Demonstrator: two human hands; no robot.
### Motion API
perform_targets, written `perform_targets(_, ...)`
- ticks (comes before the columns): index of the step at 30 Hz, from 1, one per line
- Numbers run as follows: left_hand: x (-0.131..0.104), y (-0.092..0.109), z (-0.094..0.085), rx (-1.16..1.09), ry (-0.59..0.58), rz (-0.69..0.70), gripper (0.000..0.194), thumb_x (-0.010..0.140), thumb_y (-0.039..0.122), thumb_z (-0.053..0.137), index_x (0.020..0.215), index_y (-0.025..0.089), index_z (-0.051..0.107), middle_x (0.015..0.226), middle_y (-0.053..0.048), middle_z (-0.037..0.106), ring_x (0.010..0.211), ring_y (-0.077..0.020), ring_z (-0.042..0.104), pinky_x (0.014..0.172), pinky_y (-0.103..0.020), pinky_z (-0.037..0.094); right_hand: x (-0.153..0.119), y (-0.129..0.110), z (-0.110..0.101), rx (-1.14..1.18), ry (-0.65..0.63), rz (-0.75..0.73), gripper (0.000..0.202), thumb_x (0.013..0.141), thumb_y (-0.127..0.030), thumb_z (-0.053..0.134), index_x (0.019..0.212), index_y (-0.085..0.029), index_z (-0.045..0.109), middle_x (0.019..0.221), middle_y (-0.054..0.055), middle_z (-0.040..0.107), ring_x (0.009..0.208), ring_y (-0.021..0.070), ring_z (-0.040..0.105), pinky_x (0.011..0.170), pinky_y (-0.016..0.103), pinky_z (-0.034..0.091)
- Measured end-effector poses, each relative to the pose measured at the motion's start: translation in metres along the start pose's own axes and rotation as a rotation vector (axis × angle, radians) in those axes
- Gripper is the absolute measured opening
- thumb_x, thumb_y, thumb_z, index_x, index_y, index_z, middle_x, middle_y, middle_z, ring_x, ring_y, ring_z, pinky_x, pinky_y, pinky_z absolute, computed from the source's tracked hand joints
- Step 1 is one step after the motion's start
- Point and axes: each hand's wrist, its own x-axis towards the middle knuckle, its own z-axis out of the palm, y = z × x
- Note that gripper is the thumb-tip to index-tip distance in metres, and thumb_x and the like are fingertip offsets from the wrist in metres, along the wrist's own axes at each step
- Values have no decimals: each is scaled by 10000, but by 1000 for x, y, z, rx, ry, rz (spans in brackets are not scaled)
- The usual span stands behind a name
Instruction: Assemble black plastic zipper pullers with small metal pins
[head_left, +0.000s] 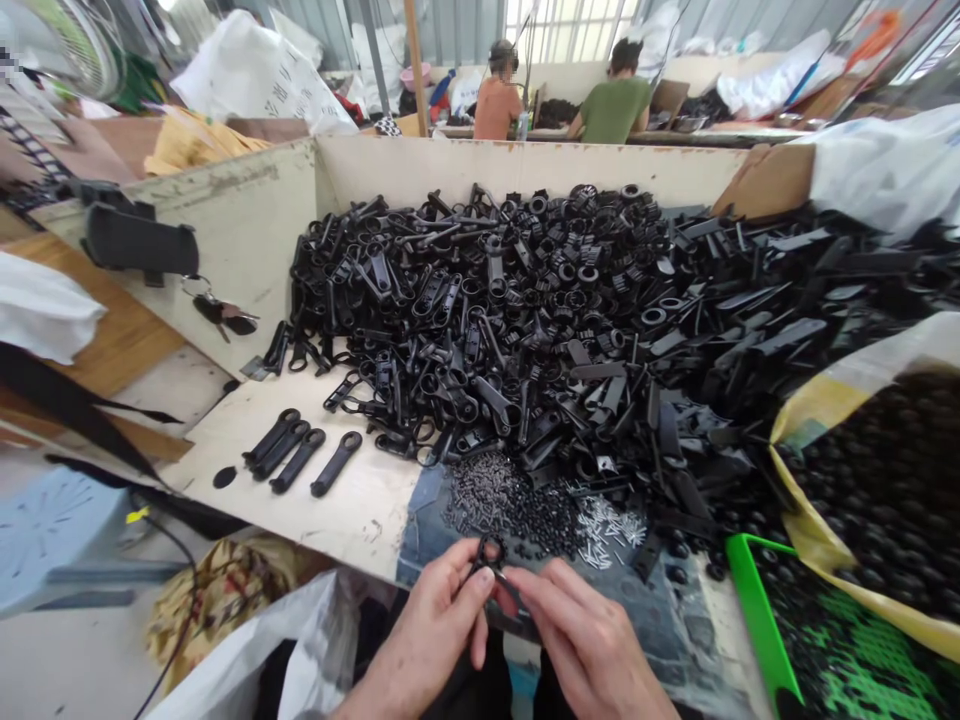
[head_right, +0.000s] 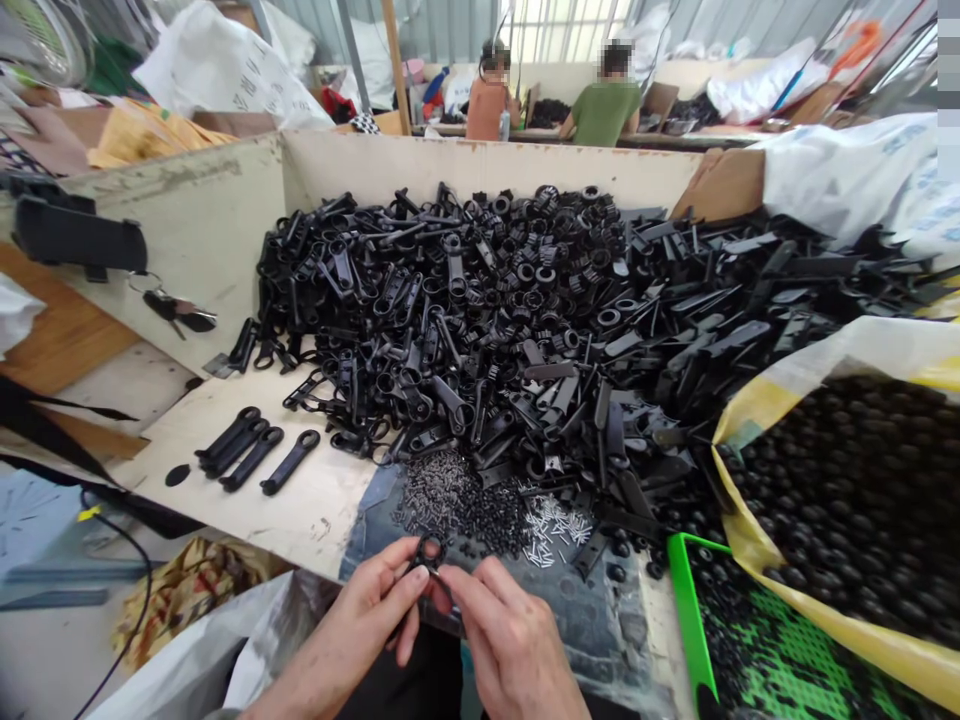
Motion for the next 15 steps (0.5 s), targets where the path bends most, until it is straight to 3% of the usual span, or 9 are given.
perform_targets(5,1,-1,4,-20,48,-17,435,944,590,572,1032,164,590,758,-10,681,381,-30,404,422,-192,236,-2,3,0,-86,-82,20,390,1092,-180,310,1290,-199,645,868,51,657,664,140,709,589,194,567)
perform_targets(10,5,-7,8,16,119,-28,376,937,566,573,899,191,568,648,36,592,383,-49,347,395,-196,220,-1,3,6,-286,-92,-20,432,1003,-45,338,1281,-179,640,878,39,699,588,132,718,531,201,550)
perform_targets(13,8,-11,9,60,206,4,317,920,508,612,832,205,576,610,40,558,446,-95,425,446,-213,326,1,-3,14,-482,-76,-67,407,870,22,470,1188,-139,667,877,45,726,558,148,710,458,228,512)
perform_targets(15,9,-12,9,121,264,51,277,906,470,642,813,213,601,654,12,598,569,-151,547,564,-247,436,3,-10,20,-592,-81,-85,414,792,27,559,1160,-128,670,893,59,738,567,169,701,422,250,486)
